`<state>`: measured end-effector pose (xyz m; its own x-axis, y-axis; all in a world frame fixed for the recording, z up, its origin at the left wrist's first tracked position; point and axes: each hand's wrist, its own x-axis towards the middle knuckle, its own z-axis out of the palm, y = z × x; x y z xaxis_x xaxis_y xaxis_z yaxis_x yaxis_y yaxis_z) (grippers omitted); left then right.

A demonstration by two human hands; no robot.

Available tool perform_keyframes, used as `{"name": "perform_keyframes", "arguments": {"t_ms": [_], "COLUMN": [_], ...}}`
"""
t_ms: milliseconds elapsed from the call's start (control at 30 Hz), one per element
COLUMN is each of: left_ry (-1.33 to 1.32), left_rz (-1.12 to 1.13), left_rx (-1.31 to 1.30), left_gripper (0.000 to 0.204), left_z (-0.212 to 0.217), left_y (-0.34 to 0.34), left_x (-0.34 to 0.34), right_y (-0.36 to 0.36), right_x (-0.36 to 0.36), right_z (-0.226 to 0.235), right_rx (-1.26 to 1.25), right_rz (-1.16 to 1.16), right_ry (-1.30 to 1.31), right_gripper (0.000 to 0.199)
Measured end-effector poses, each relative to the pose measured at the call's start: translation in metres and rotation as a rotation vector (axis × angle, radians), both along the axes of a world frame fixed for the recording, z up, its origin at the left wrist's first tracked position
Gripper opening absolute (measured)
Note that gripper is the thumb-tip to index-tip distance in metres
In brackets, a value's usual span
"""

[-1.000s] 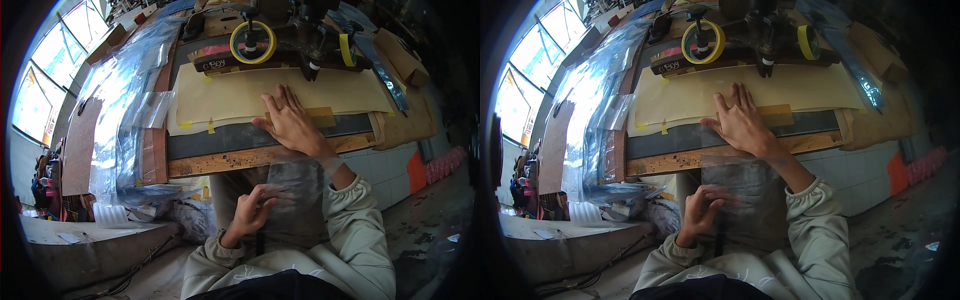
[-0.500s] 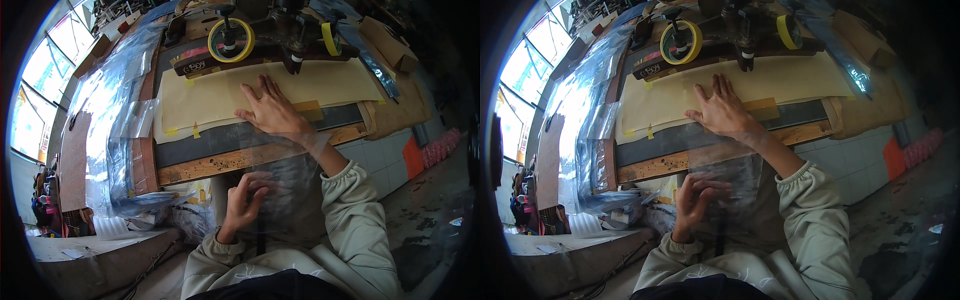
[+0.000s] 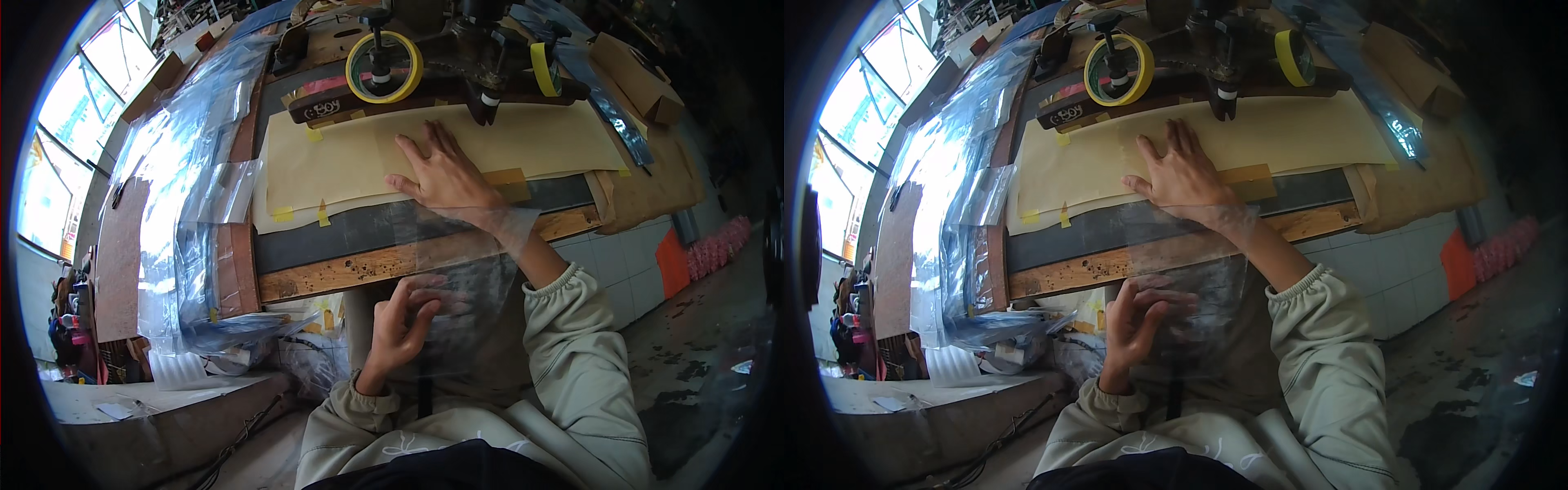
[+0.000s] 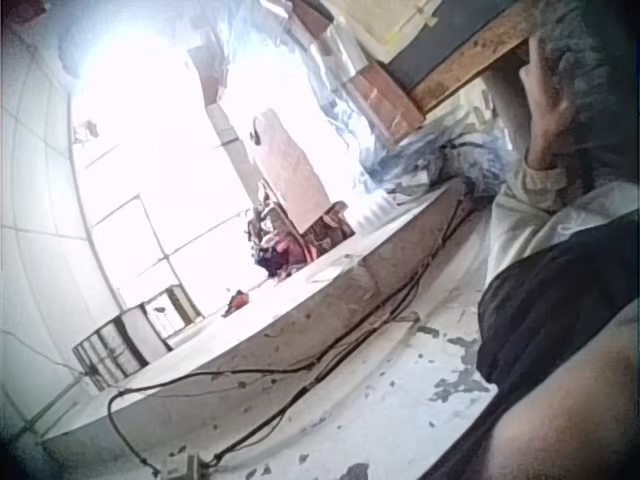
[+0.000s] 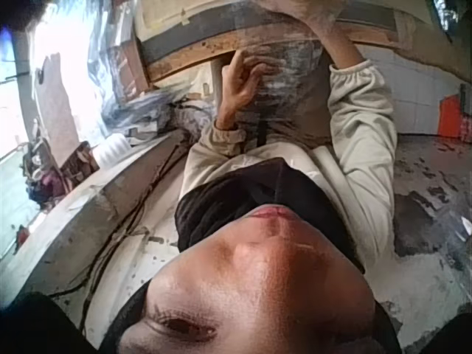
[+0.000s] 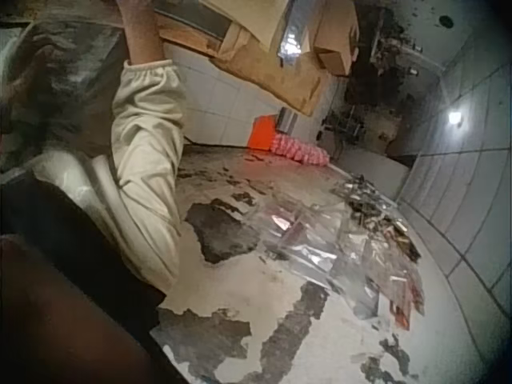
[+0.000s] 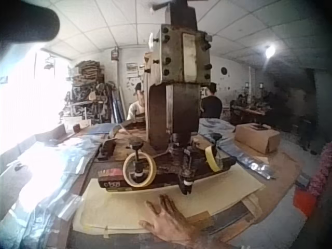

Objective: The person aligns plastic sleeves on a machine platform by hand, presses them under the machine, and folds the sleeves.

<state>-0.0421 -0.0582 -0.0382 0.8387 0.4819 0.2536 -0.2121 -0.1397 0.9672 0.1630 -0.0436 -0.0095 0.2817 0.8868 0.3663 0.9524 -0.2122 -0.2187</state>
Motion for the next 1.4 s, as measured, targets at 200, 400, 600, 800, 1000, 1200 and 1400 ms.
{"name": "perform_keyframes", "arguments": {"t_ms": [200, 400, 600, 800, 1000, 1200, 1400], "left_ry": [-0.002, -0.007, 0.007, 0.045, -0.028, 0.014, 0.032], "left_rz": [-0.039, -0.037, -0.007, 0.01, 0.021, -0.026, -0.005], "left_rx": [0.005, -0.05, -0.043, 0.087, -0.106, -0.025, -0.033], "left_gripper": [0.025, 0.025, 0.025, 0.026, 0.025, 0.025, 0.025], "left_z": [0.0032, 0.0026, 0.0033, 0.0078, 0.0004, 0.0059, 0.0034], "left_y": [-0.0002, -0.0017, -0.0037, -0.0018, -0.0046, -0.0038, -0.0055], "left_x": [-0.0009, -0.0011, -0.0044, -0.0025, -0.0038, -0.0044, -0.0039], "right_y": [-0.0011, 0.0007, 0.0018, 0.0024, 0.0022, 0.0005, 0.0014], "right_x": [0.0011, 0.0016, -0.0008, 0.0022, -0.0013, -0.0016, -0.0015], "right_z": [-0.0027, -0.0038, -0.0052, -0.0041, -0.0032, -0.0042, -0.0002], "right_rx": [0.018, 0.03, 0.043, 0.051, 0.056, 0.054, 0.027], "right_rz": [0.017, 0.025, 0.019, -0.027, -0.029, -0.028, -0.032], "right_ry": [-0.008, -0.02, -0.035, -0.039, -0.033, -0.043, -0.048], "right_gripper": [0.064, 0.064, 0.064, 0.064, 0.064, 0.064, 0.064]}}
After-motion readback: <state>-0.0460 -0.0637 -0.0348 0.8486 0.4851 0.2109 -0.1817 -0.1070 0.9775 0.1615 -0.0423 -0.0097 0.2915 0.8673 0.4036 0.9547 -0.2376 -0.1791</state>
